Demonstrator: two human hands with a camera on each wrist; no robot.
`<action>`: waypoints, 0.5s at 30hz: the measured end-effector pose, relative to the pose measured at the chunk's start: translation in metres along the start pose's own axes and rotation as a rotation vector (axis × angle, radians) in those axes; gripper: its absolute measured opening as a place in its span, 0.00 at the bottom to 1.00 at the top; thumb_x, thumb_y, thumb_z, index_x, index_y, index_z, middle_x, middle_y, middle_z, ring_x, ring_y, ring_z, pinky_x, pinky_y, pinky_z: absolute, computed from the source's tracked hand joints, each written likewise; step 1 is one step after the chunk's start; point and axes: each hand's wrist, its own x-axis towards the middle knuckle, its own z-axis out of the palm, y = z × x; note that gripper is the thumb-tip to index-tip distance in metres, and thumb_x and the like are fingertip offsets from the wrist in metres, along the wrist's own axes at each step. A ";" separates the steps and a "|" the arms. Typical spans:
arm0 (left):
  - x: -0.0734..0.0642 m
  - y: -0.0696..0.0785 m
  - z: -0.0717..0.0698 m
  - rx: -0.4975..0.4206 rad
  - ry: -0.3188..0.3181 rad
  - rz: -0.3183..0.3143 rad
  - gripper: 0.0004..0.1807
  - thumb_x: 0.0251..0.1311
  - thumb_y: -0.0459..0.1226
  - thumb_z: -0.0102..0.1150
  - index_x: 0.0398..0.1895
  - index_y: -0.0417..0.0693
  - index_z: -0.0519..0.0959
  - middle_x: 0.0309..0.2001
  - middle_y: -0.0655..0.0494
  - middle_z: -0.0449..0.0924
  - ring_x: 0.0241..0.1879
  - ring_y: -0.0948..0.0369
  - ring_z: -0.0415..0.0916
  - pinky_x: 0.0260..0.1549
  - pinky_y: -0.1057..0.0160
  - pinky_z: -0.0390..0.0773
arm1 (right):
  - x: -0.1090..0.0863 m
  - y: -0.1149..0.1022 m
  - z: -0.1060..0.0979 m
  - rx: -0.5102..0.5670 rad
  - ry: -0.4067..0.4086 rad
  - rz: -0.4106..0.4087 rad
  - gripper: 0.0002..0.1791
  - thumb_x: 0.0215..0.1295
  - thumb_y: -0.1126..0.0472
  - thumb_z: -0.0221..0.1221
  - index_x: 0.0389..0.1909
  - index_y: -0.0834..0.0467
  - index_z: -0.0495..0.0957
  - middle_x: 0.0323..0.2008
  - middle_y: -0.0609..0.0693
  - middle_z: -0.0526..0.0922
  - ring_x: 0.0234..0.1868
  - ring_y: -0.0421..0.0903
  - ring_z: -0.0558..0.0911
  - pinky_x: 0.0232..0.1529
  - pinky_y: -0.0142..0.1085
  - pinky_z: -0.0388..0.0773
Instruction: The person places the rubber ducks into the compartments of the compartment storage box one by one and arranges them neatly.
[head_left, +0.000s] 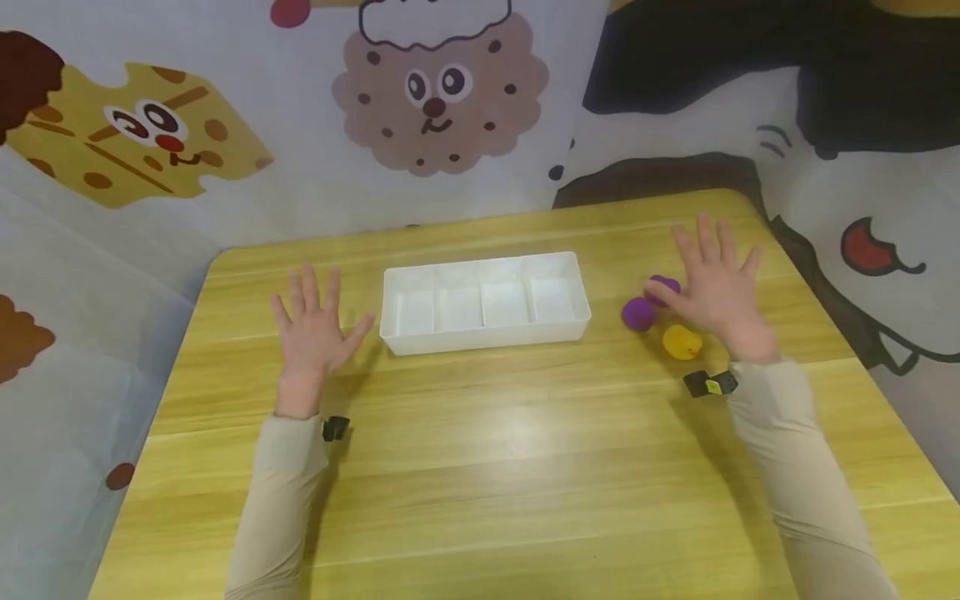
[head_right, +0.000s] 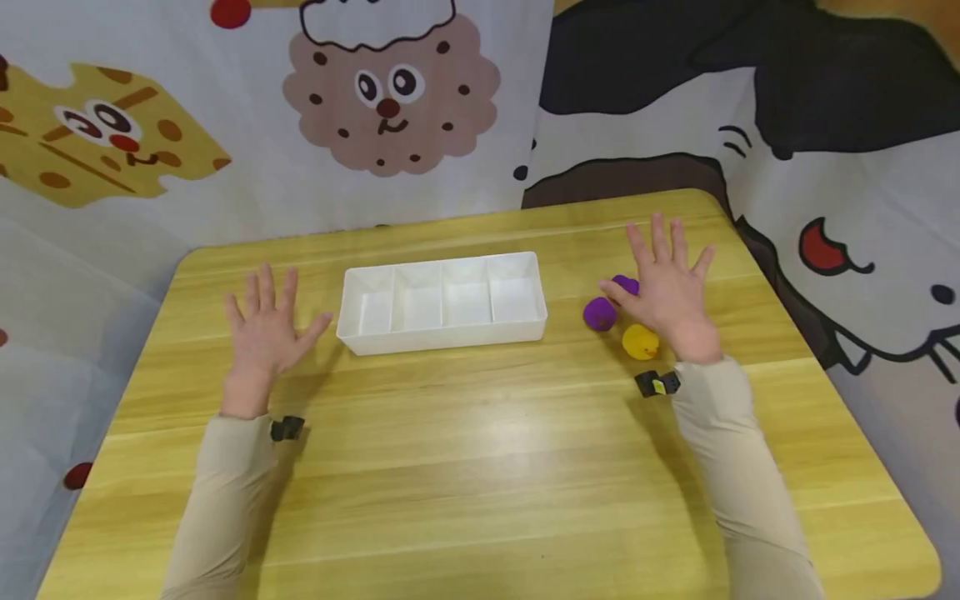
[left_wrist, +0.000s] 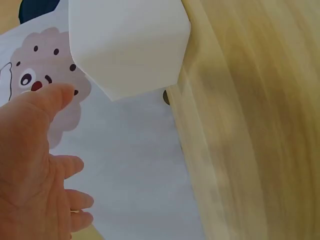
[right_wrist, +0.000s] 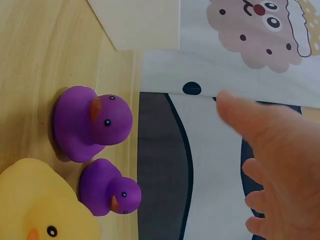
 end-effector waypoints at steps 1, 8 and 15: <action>0.000 0.000 0.001 -0.018 0.006 0.010 0.46 0.63 0.62 0.39 0.75 0.48 0.38 0.72 0.39 0.24 0.71 0.43 0.22 0.63 0.37 0.21 | 0.000 0.001 0.000 0.018 0.011 -0.002 0.50 0.62 0.32 0.46 0.74 0.53 0.36 0.72 0.57 0.24 0.70 0.59 0.25 0.57 0.71 0.20; -0.001 0.000 0.010 -0.135 0.060 0.118 0.44 0.65 0.59 0.39 0.74 0.42 0.43 0.72 0.36 0.33 0.72 0.47 0.26 0.66 0.41 0.27 | -0.005 0.014 0.004 0.236 0.147 -0.058 0.44 0.64 0.50 0.56 0.72 0.63 0.45 0.72 0.66 0.38 0.71 0.63 0.38 0.67 0.61 0.31; -0.001 0.004 0.020 -0.293 0.114 0.173 0.38 0.68 0.51 0.41 0.72 0.36 0.47 0.71 0.34 0.40 0.71 0.41 0.37 0.68 0.41 0.42 | -0.016 0.030 0.006 0.399 0.175 -0.027 0.40 0.62 0.59 0.60 0.69 0.69 0.52 0.68 0.72 0.51 0.69 0.67 0.48 0.69 0.58 0.40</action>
